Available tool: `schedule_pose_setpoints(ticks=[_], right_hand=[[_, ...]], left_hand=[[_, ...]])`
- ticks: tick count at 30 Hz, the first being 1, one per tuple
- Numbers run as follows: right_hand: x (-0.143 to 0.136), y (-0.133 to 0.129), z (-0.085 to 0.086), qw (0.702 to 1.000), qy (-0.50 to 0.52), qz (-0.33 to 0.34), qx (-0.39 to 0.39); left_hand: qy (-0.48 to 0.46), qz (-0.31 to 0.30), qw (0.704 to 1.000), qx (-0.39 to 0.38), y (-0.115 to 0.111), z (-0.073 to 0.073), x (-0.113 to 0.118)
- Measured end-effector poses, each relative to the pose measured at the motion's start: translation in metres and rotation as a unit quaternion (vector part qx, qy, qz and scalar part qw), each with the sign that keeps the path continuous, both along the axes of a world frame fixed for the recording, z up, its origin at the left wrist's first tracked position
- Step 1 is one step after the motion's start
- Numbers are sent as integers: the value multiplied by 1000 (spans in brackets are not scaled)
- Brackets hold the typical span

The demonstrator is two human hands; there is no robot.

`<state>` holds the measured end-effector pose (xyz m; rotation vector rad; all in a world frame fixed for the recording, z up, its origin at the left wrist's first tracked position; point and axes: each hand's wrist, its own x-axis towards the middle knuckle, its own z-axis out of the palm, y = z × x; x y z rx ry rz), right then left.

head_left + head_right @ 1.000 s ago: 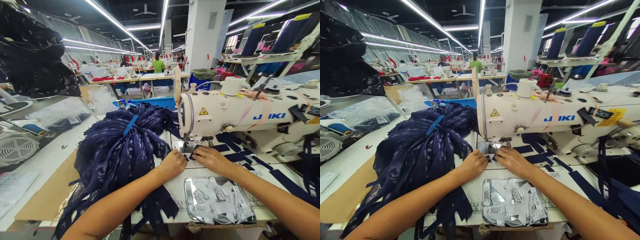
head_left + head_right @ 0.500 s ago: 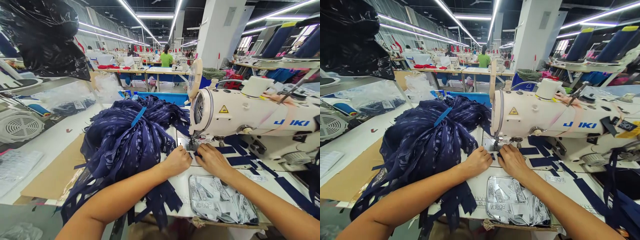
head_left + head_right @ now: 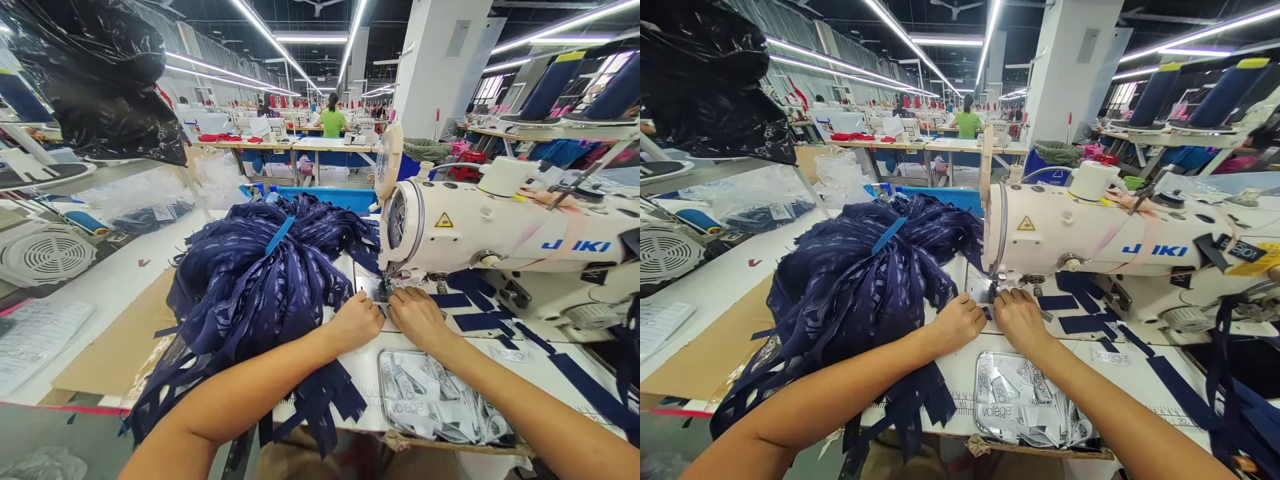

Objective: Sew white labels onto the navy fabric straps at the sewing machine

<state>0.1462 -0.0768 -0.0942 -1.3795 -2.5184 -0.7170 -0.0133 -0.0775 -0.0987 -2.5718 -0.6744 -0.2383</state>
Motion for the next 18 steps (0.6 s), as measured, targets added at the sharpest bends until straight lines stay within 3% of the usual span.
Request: schedule_pose_setpoints(ticks=[6,11,14,18], right_hand=[[3,-7,-2,999,-1,36,31],[20,-15,6,996,12,78,-49],[51,-11,15,995,43,28,-85],[102,5,18,994,7,-75,-85]], left_hand=[[-21,-3,1000,17,1,1,0],[-36,-16,998,45,3,3,-2],[-43,-26,997,62,3,3,-3],[-48,-26,996,69,4,1,-3]])
